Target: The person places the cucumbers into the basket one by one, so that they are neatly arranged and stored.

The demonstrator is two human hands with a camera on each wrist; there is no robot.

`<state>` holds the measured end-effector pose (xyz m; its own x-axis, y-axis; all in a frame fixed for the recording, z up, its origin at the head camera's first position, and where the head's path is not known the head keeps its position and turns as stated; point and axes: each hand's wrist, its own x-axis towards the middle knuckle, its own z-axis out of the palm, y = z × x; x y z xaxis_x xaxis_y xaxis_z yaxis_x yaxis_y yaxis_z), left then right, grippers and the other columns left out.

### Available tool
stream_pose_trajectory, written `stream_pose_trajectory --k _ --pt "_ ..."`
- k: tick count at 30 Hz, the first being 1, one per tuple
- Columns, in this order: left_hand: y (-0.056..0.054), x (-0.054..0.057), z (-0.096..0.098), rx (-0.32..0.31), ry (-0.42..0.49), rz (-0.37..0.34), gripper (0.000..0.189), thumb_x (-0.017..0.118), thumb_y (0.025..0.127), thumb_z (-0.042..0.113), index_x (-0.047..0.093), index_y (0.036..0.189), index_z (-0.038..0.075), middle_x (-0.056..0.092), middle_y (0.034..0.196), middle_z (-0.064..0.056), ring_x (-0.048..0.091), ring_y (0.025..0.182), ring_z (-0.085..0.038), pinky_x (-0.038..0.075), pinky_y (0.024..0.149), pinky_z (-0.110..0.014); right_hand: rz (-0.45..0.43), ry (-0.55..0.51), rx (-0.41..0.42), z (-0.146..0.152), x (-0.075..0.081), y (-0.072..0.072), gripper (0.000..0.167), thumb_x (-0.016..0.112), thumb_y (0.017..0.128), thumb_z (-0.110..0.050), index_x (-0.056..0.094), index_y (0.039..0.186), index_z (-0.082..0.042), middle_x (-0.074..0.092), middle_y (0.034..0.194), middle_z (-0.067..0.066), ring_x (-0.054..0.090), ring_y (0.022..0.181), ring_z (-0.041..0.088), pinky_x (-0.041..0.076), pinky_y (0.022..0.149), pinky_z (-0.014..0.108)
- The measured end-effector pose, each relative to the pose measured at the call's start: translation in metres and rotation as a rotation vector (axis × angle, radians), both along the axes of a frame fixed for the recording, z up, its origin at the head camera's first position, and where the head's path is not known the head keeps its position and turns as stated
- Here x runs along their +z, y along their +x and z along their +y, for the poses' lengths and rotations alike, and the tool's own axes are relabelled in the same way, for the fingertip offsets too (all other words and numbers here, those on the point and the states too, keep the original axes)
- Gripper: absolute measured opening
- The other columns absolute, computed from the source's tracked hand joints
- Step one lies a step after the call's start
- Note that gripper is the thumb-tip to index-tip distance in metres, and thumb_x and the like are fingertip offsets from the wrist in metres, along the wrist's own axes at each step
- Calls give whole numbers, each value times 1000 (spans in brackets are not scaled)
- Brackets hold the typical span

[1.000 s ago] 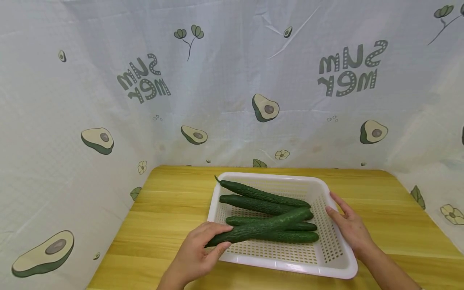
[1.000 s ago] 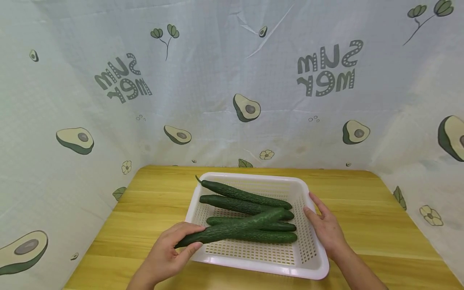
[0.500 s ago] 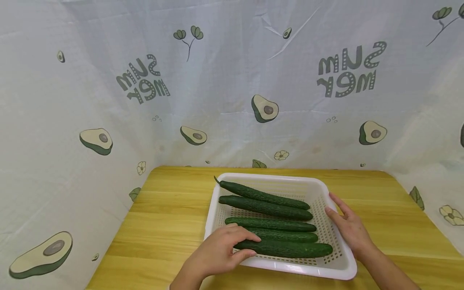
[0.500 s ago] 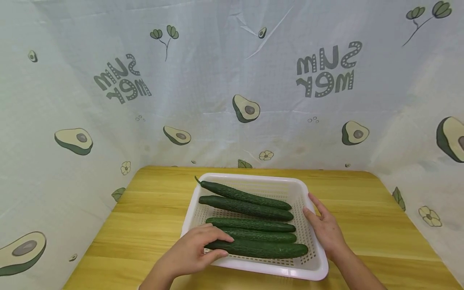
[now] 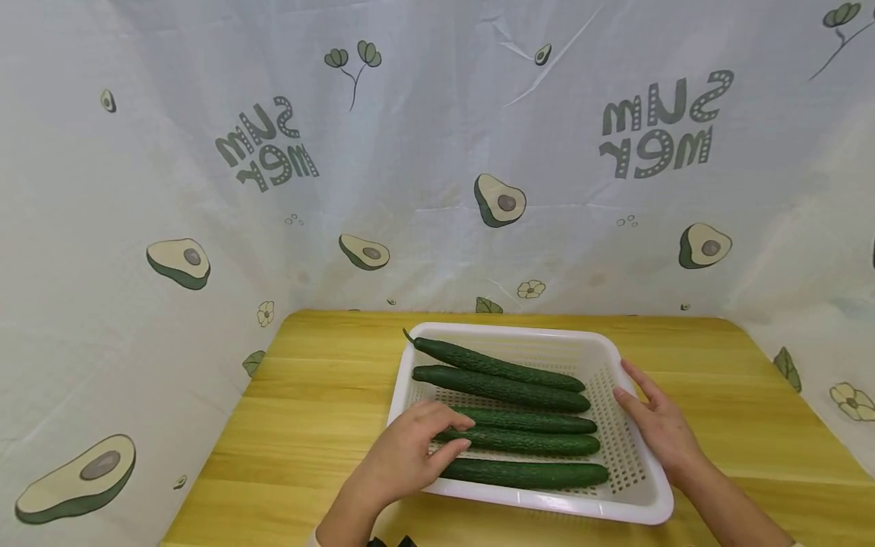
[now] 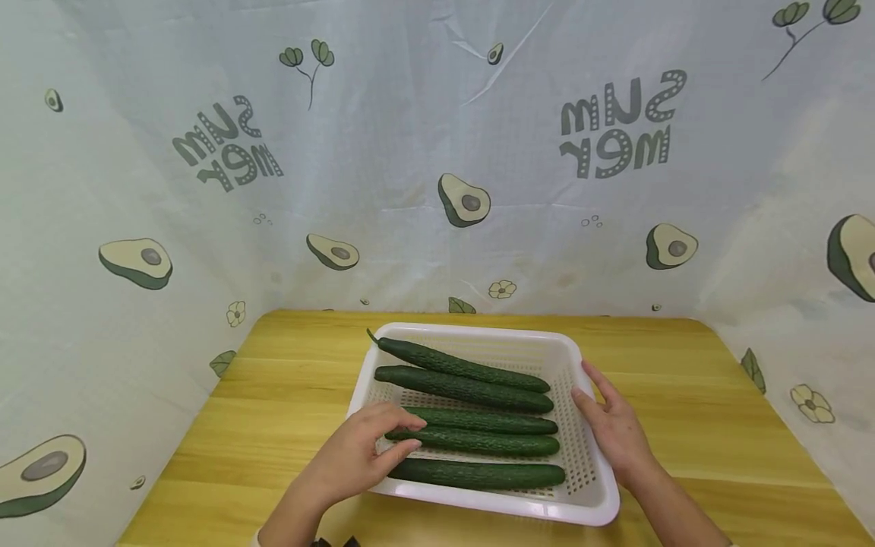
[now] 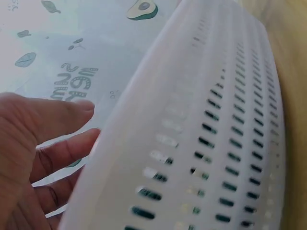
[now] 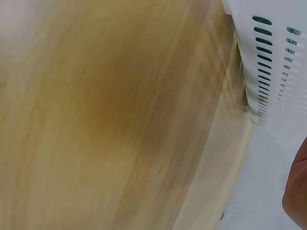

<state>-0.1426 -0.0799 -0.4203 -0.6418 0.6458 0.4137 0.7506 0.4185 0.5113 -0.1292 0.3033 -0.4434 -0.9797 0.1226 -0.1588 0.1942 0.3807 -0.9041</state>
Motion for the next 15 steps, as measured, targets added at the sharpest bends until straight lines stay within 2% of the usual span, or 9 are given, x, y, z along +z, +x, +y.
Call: stream_pose_trajectory --k 2,7,11,15 --pt "-1 1 -3 23 32 9 20 71 98 22 71 117 19 74 113 4 67 101 -14 57 89 -25 -2 -4 2 0 -1 -1 72 45 109 -44 7 166 -23 50 140 42 74 87 16 64 69 41" --pt "-1 -3 -12 46 37 -28 19 70 99 24 72 117 20 73 113 5 65 105 -12 57 90 -27 -2 -6 5 -1 -1 -3 71 44 109 -44 7 166 -23 52 139 41 73 86 13 63 69 40" --pt "-1 -11 -19 90 62 20 16 70 98 23 73 114 21 73 112 8 65 107 -11 57 92 -31 5 -20 9 -1 -1 -2 72 45 109 -44 8 166 -22 52 138 41 74 86 14 63 70 40" --pt "-2 -13 -28 160 103 60 15 72 97 20 74 112 23 73 110 10 64 107 -11 57 91 -34 9 -29 13 0 -2 -2 72 45 109 -43 8 166 -21 53 138 41 74 87 13 63 71 39"
